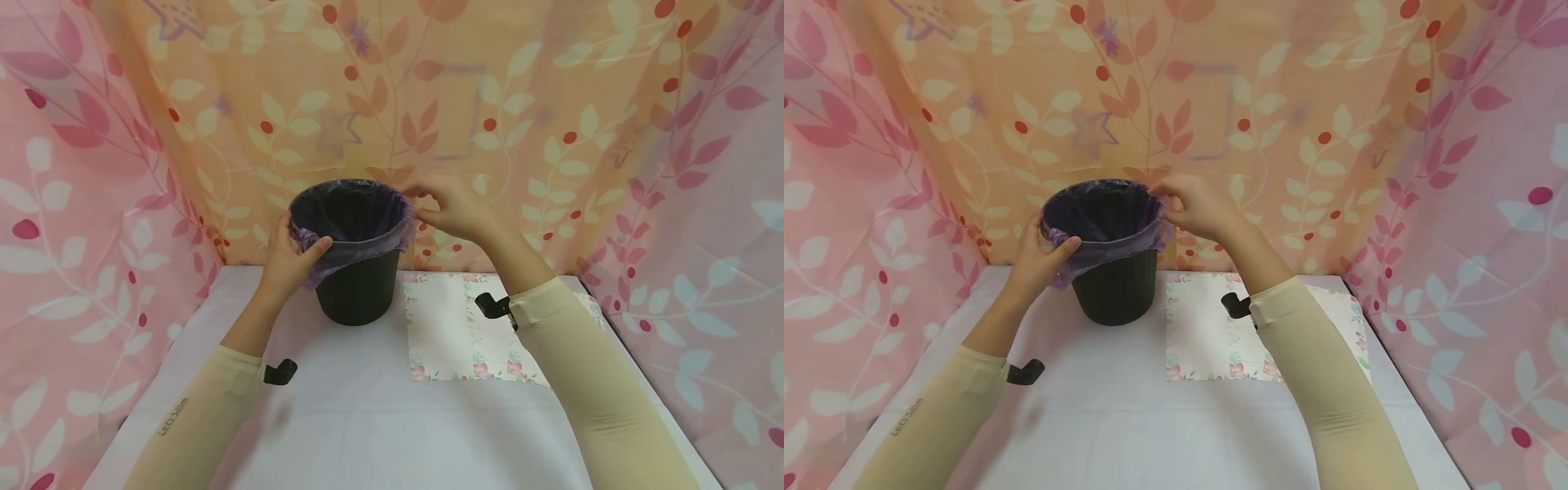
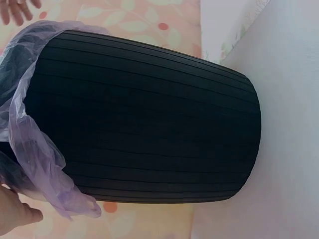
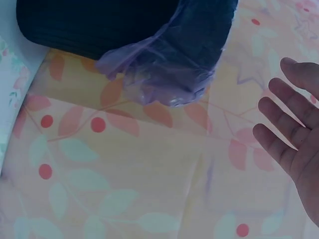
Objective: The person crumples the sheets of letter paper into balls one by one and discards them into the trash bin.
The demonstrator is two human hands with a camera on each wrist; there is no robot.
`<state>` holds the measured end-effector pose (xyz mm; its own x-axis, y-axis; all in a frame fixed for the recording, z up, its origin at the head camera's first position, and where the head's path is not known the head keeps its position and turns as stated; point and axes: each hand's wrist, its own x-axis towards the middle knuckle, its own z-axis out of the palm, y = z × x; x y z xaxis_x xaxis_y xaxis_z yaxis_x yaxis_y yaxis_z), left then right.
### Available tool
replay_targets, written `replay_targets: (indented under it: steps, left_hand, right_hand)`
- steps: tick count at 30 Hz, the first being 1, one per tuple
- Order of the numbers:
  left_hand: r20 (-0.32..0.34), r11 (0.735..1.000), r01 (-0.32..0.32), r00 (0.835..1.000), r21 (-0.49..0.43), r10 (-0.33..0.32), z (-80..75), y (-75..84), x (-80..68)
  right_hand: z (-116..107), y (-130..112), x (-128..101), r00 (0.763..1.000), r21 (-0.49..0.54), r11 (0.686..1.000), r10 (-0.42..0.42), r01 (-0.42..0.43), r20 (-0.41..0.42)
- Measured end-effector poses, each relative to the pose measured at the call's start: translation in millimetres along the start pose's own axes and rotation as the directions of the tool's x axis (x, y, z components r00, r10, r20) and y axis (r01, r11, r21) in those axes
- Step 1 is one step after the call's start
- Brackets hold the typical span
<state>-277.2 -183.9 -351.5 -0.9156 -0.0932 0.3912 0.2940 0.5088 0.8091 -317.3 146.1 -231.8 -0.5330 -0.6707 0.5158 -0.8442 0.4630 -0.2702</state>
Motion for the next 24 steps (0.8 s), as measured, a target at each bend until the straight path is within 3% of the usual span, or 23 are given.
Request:
replay_targets:
  steps: [8,14,17,20,24]
  left_hand:
    - [-0.01,0.999,-0.023,1.0,-0.038,0.023,-3.2,4.0,-3.0]
    - [-0.068,0.996,-0.053,0.997,-0.073,0.048,-6.5,9.8,-18.5]
    - [-0.135,0.988,-0.138,0.983,-0.073,0.127,-5.8,14.0,-28.9]
    - [-0.207,0.973,-0.227,0.955,-0.05,0.213,-2.9,20.2,-40.4]
    - [-0.235,0.951,-0.302,0.931,-0.064,0.279,3.9,29.6,-58.0]
  right_hand:
    - [0.0,4.4,-21.2,0.988,0.042,0.988,0.144,-0.146,0.052]
    - [2.8,6.7,-32.7,0.992,0.049,0.991,0.126,-0.127,0.027]
    - [3.1,7.7,-39.5,0.992,0.037,0.992,0.124,-0.125,0.022]
    - [3.5,10.1,-46.3,0.989,0.033,0.989,0.142,-0.143,0.029]
    - [5.8,14.5,-55.1,0.982,0.053,0.981,0.185,-0.186,0.032]
